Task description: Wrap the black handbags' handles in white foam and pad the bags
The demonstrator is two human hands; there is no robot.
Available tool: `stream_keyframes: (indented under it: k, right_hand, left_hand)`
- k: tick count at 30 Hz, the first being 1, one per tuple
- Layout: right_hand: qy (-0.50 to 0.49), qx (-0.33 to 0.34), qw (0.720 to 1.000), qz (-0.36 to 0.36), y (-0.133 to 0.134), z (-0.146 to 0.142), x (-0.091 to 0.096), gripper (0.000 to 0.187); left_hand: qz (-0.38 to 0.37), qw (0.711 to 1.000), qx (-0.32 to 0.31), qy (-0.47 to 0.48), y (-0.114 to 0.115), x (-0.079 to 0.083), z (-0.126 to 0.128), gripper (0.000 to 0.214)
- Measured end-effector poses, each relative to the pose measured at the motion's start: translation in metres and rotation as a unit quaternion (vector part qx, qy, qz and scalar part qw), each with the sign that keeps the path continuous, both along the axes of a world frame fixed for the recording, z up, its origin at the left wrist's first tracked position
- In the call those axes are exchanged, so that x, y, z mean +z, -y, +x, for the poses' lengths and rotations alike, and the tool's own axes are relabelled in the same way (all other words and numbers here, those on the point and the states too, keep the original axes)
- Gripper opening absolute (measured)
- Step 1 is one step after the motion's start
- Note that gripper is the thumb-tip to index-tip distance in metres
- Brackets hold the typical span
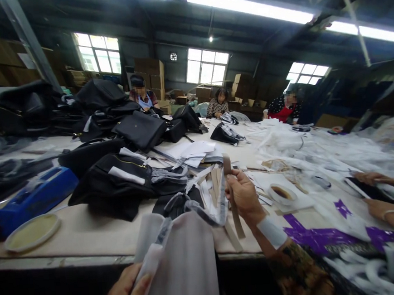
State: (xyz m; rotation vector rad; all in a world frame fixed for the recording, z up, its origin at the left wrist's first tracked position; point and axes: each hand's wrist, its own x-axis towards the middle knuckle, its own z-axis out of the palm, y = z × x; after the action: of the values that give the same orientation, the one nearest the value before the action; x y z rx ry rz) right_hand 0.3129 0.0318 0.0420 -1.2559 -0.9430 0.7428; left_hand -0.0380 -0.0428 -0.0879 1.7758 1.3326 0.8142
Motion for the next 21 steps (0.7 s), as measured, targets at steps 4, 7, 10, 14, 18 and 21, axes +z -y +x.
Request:
stream_keyframes:
  k: [4,7,10,14,18,21]
  right_hand:
    - [-0.126,0.072,0.989,-0.007,0.035,-0.034,-0.009,0.025]
    - [-0.144,0.102,0.984,-0.025,0.052,-0.052,-0.014,0.021]
    - [-0.181,0.16,0.969,-0.056,0.063,-0.064,-0.014,0.018]
    - [-0.181,0.255,0.943,-0.111,0.076,-0.082,-0.014,0.019]
    - [-0.091,0.308,0.934,-0.159,0.091,-0.109,-0.025,0.053]
    - [-0.037,0.339,0.916,-0.213,0.101,-0.126,-0.043,0.057]
  left_hand:
    - [-0.041,0.999,-0.022,-0.001,-0.001,0.011,0.0,0.045]
    - [-0.065,0.998,-0.017,0.015,0.001,0.022,0.003,0.044]
    - [-0.085,0.996,-0.016,0.035,0.004,0.032,0.006,0.043]
    - [-0.107,0.993,-0.008,0.058,0.006,0.044,0.008,0.041]
    - [-0.163,0.979,-0.01,0.12,0.006,0.049,0.008,0.04]
    - [-0.219,0.957,-0.018,0.187,0.007,0.048,0.007,0.041]
